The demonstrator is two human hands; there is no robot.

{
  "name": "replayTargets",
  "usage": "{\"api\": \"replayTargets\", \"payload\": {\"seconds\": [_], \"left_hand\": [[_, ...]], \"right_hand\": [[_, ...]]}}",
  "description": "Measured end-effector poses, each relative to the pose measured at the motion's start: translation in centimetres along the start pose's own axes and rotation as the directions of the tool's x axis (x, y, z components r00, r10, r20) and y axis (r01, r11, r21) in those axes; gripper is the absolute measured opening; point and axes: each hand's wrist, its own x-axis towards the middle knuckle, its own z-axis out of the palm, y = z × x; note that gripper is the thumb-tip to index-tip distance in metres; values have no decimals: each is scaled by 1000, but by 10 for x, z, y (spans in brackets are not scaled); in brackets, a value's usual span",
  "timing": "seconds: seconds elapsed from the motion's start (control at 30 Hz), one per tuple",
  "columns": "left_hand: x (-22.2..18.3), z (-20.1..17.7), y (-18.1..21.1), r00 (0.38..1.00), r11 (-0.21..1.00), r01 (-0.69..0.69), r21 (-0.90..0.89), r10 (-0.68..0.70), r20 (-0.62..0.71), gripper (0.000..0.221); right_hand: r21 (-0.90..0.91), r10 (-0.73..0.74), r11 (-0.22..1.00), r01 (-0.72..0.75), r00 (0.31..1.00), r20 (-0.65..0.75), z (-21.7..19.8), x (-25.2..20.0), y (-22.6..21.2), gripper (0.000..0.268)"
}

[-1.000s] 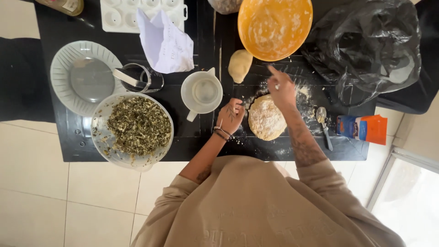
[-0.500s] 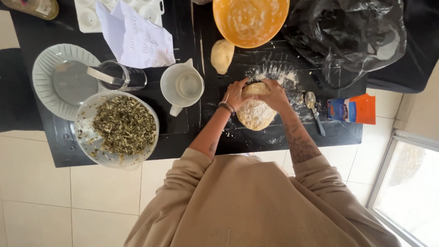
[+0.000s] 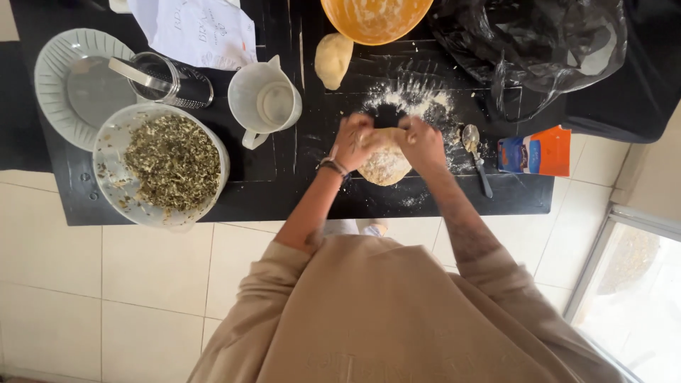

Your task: Kneading a piece of dough on a floured surface to prepare it for cooking.

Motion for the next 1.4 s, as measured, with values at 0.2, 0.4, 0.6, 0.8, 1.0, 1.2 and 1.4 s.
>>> {"api": "replayTargets", "payload": {"seconds": [0.2,0.4,0.6,0.8,1.0,1.2,1.4], "left_hand": [[23,18,27,941,956,295,-5,-291,-173,25],[12,22,26,899,907,407,-103,-418,-130,44],[72,-5,-1,964,930,248,270,-210,-163,56],[67,10,-16,967,935,239,263,-204,-153,59],[36,24,-18,969,905,202,375,-240,56,54],[6,-43,42,772,836,542,-84,-456,444,53],[-4,-7,50,865,796,352,-492,-478,-154,52]], "right_hand": [[-301,238,889,-344,911,-338,43,28,-10,16],[-284,-91,959,-10,936,-341,66,21,17,36],[-345,66,924,-165,958,-280,43,78,21,51],[-327,85,928,-176,957,-276,35,88,16,51],[-328,16,939,-103,966,-258,39,34,11,32],[-232,-15,972,-47,966,-256,21,-31,-29,18],[-118,-66,993,17,905,-421,58,11,8,7]]}}
